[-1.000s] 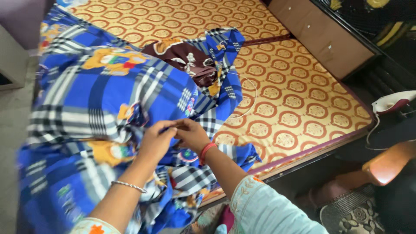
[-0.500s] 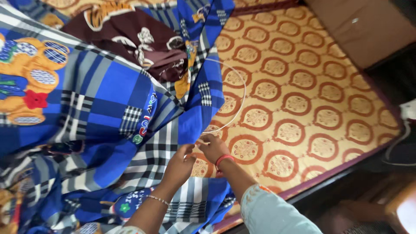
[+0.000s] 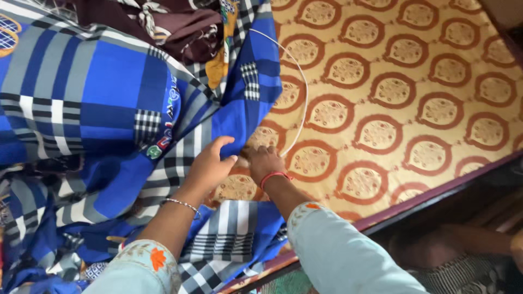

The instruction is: The person folds a blue floral pillowcase, a green pillow, and a patterned bedsheet on a bed. They also handle a white charger cable and a brown cloth, placing them aside during the process.

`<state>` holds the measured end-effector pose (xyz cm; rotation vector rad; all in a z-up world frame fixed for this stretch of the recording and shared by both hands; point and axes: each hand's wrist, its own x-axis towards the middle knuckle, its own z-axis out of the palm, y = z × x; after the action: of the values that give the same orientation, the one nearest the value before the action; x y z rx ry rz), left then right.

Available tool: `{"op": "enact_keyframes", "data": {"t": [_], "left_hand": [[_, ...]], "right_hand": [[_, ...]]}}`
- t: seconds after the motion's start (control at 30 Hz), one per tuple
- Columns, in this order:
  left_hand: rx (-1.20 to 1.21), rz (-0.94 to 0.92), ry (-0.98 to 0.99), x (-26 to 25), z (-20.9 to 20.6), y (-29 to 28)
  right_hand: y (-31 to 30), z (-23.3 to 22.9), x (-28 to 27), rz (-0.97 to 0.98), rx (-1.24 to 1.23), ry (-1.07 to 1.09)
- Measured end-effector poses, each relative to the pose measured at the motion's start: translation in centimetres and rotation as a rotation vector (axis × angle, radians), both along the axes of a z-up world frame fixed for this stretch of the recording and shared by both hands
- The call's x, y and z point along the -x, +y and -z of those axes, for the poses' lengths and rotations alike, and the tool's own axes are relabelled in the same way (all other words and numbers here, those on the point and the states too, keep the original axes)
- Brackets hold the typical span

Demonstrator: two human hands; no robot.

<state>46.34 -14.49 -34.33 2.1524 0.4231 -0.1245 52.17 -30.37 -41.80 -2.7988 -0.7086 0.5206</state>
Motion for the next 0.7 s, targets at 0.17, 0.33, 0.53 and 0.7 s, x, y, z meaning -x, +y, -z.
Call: {"op": "enact_keyframes", "data": {"t": [0.17, 0.33, 0.53, 0.7], "left_hand": [[-0.075, 0.149, -0.158, 0.7, -3.8, -1.6], [0.194, -0.005, 0.297, 4.0, -11.6, -2.2], [0.668, -0.016, -0.007, 11.0, -18.5, -1.8], [0.555, 0.033, -0.427, 18.4, -22.8, -1.9]], "right_hand": [[0.1, -8.5, 0.6, 0.001, -0.433, -0.053], [-1.2, -20.0, 0.4, -0.165, -0.686, -0.143], [-3.5, -33.4, 3.6, -0.056, -0.845, 0.217], [-3.3, -38.9, 10.3, -0.253, -1.097, 0.289]]}}
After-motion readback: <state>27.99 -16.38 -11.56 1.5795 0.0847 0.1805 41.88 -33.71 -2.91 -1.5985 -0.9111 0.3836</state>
